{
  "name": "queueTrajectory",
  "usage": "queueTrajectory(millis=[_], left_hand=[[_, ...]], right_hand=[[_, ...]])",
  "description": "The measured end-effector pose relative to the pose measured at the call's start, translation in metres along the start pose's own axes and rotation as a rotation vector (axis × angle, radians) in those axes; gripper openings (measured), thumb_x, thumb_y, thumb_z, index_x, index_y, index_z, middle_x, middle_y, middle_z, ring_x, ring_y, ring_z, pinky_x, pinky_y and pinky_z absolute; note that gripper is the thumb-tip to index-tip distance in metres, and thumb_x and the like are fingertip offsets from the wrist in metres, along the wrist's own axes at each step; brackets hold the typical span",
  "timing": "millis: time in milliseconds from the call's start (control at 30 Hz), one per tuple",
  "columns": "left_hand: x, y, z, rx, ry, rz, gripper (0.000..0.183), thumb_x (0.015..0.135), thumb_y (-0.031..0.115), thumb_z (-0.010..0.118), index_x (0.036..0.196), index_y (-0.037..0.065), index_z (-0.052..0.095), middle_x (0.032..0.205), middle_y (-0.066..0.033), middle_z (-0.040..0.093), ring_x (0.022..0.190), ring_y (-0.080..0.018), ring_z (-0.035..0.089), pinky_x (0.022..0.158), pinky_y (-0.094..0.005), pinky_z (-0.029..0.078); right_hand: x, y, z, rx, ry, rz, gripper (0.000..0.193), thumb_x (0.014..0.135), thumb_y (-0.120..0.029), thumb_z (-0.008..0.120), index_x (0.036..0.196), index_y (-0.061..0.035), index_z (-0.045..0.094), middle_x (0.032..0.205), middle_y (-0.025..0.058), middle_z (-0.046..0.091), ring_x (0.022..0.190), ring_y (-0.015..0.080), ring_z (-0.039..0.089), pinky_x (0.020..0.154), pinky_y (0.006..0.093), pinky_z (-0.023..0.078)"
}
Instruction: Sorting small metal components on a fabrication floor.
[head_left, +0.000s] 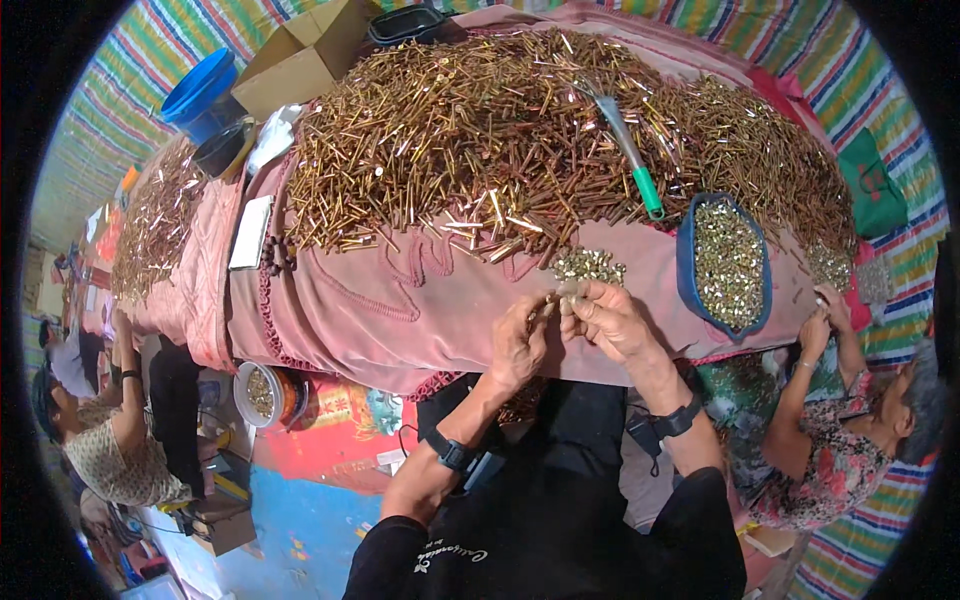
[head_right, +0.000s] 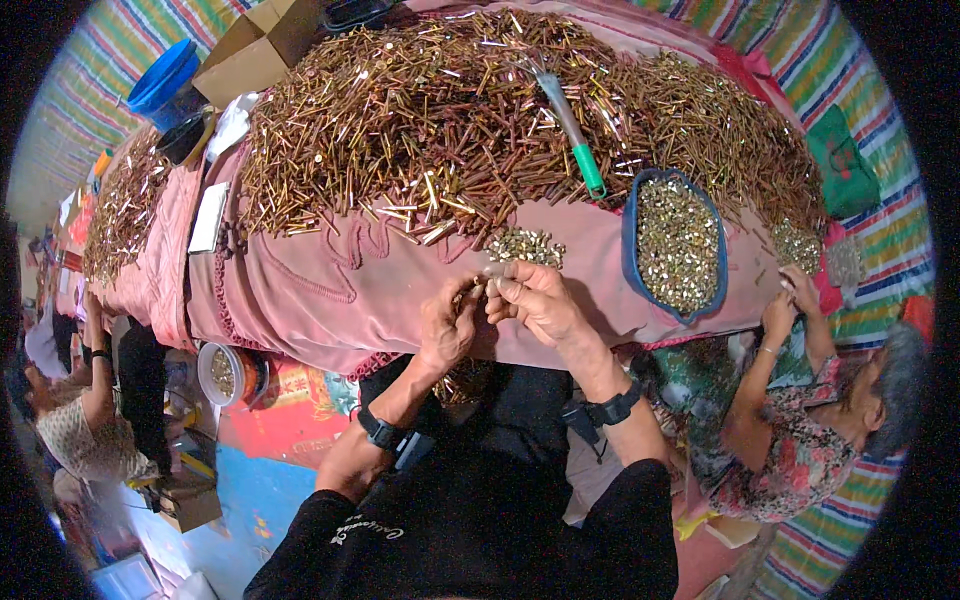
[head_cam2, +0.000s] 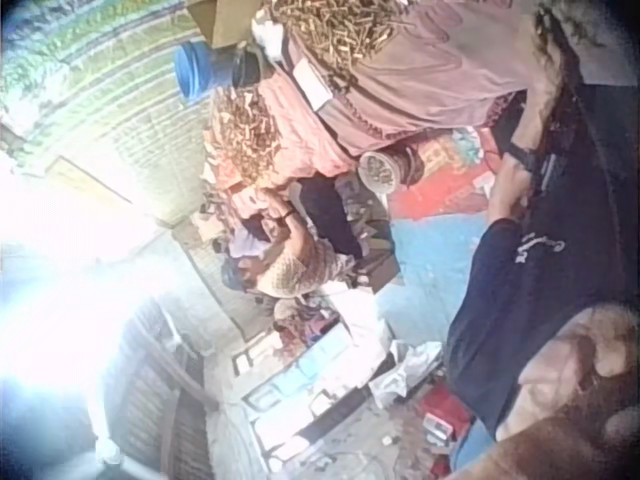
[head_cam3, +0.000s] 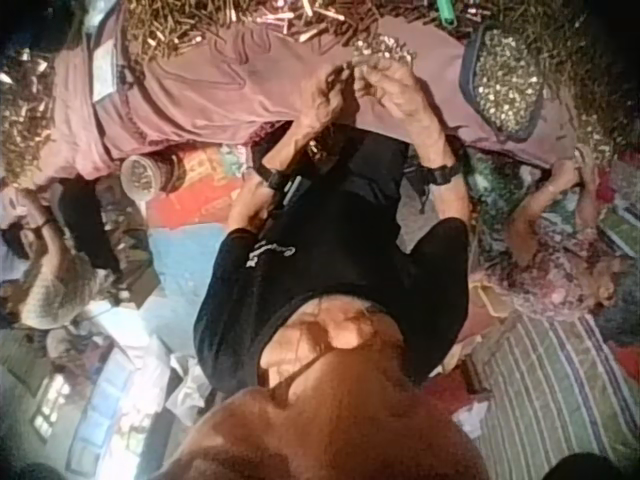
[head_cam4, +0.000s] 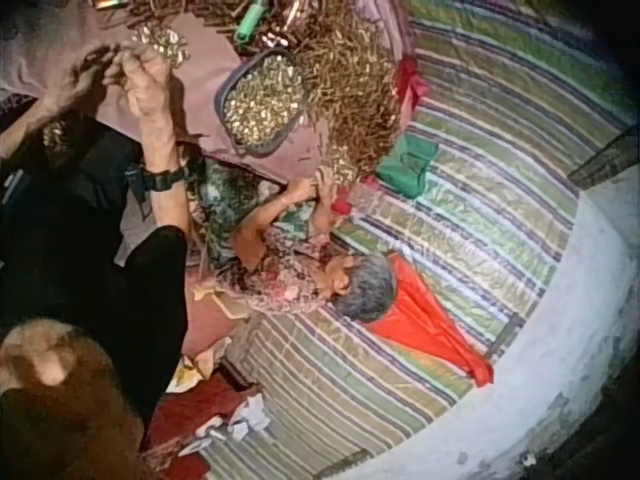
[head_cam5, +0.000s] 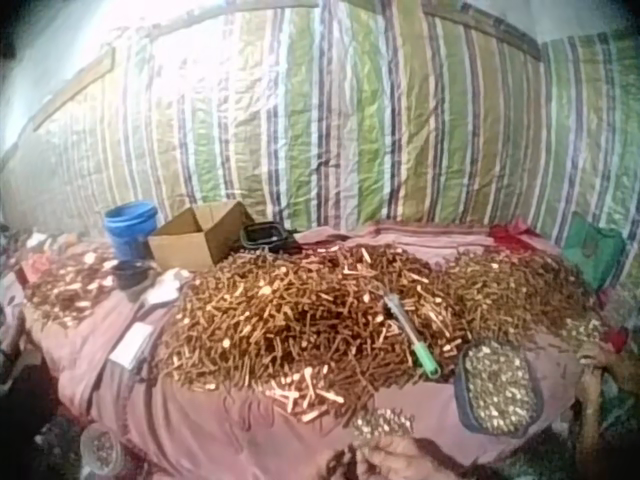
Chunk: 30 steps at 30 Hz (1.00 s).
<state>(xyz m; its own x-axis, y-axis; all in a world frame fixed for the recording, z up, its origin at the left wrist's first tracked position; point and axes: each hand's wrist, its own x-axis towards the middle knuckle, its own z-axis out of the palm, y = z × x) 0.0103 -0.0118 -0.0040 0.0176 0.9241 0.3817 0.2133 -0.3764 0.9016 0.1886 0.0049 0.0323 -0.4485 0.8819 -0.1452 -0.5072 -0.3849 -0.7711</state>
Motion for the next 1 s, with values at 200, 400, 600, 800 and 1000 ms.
queueTrajectory(millis=[200,400,600,800,1000], left_hand=[[0.000,-0.001,-0.002,0.021,-0.027,-0.017,0.030,0.085,-0.006,0.059,0.113,0.003,0.066,0.094,-0.0185,0.068,0.083,-0.0346,0.069,0.073,-0.0382,0.054],[0.002,-0.006,0.002,-0.005,-0.007,0.060,0.025,0.088,-0.004,0.061,0.112,0.001,0.065,0.089,-0.0176,0.068,0.078,-0.0278,0.070,0.070,-0.0339,0.053],[-0.002,-0.011,-0.001,0.006,-0.004,0.061,0.024,0.088,-0.004,0.061,0.111,0.000,0.065,0.089,-0.0169,0.068,0.075,-0.0273,0.069,0.068,-0.0327,0.053],[-0.001,-0.007,-0.003,-0.011,-0.021,0.046,0.026,0.086,-0.004,0.060,0.112,0.001,0.065,0.092,-0.0169,0.069,0.079,-0.0259,0.070,0.072,-0.0321,0.054],[-0.003,-0.014,-0.002,-0.025,-0.039,-0.004,0.030,0.085,-0.005,0.058,0.112,0.001,0.066,0.096,-0.0168,0.071,0.086,-0.0239,0.071,0.077,-0.0314,0.054]], right_hand=[[0.003,-0.007,0.011,-0.355,0.138,-0.141,0.025,0.099,-0.010,0.060,0.120,0.0033,0.061,0.097,0.0092,0.069,0.082,0.0150,0.069,0.072,0.0296,0.060],[0.013,-0.002,0.011,-0.806,0.164,-0.237,0.017,0.096,-0.004,0.062,0.110,0.0033,0.067,0.095,0.0065,0.068,0.081,0.0132,0.066,0.071,0.0263,0.055],[0.009,-0.018,0.041,-1.266,0.142,-0.450,0.018,0.089,-0.004,0.067,0.106,0.0021,0.067,0.094,0.0094,0.065,0.087,0.0203,0.065,0.073,0.0308,0.052],[0.008,-0.014,0.038,-1.327,0.167,-0.505,0.015,0.086,-0.004,0.071,0.098,0.0019,0.066,0.094,0.0122,0.066,0.081,0.0235,0.066,0.069,0.0347,0.053],[0.007,-0.012,0.043,-1.057,0.192,-0.409,0.017,0.084,-0.008,0.075,0.096,-0.0005,0.065,0.084,0.0130,0.063,0.073,0.0250,0.065,0.065,0.0350,0.052]])
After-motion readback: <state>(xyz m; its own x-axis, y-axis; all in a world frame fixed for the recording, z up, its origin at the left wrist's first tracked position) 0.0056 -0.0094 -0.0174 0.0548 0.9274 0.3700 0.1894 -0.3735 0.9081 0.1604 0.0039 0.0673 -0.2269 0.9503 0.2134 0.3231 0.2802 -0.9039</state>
